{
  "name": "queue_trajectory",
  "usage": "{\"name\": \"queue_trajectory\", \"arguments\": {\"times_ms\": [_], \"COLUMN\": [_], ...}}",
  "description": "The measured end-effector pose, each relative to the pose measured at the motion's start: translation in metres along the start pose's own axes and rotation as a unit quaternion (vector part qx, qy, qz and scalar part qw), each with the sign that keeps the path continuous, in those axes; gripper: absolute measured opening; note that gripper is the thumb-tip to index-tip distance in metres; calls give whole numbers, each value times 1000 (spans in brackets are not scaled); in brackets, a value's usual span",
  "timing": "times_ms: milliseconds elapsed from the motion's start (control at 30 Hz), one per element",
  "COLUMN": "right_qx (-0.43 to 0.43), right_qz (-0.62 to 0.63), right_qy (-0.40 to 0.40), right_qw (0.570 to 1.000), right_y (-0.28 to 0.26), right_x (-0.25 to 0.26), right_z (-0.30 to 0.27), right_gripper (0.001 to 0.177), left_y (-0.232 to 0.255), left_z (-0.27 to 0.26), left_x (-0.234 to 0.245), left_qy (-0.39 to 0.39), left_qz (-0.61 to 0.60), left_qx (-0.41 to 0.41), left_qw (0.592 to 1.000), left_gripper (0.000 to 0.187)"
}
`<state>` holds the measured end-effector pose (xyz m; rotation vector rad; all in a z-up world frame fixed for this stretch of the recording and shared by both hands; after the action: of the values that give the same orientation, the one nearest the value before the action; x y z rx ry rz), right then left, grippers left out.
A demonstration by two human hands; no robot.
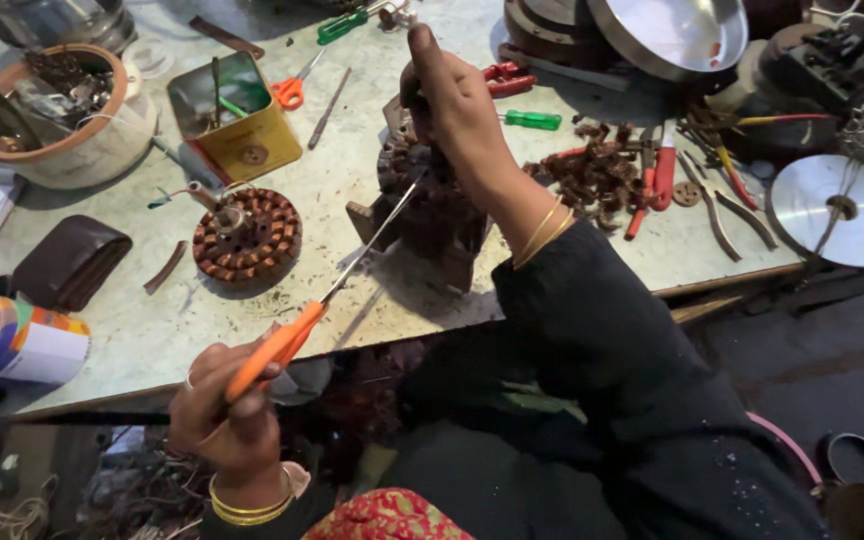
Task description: The person uses orange-handled scissors and a metal rod to repeatedly strike and adjust a cylindrical electrical component on a cluttered workbench. The person holds the component steady with one hand while striking it with the other.
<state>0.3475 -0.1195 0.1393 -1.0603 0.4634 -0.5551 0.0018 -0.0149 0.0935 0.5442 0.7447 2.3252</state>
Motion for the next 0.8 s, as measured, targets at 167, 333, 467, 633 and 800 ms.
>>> {"name": "queue_trajectory", "arguments": {"times_ms": [167,333,467,633,800], "right_qx": [-40,-52,-53,-48,-60], "right_qz": [48,57,68,57,84], "right_qy": [-74,-113,-114,-101,-109], "right_qw": [995,991,990,992,989], "right_y": [-4,-8,-7,-5,-5], "right_x": [0,2,2,2,2], "right_z": [12,10,10,10,7], "right_gripper": [57,53,53,54,52], "left_y": [-13,-18,-11,4,23], "left_z": [1,2,6,3,2], "left_x": [-2,-3,-6,-22,-32], "left_qy": [0,-23,-38,-45,-97], "left_qz": [-45,-44,-33,-32,-21], "left_qx": [3,22,21,18,-2], "left_qw": [999,999,999,998,995], "left_gripper": [56,55,57,45,43]}}
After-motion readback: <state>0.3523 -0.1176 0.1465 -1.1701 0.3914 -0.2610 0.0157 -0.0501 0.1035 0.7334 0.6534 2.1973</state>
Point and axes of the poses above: each hand's wrist, its own z-axis towards the middle knuckle, its own x-axis out of the back of the hand, y = z × x, the point moved 5 cm from there along z, towards the middle knuckle, and after that the axes turned 11 degrees about -y, right-handed, at the moved point
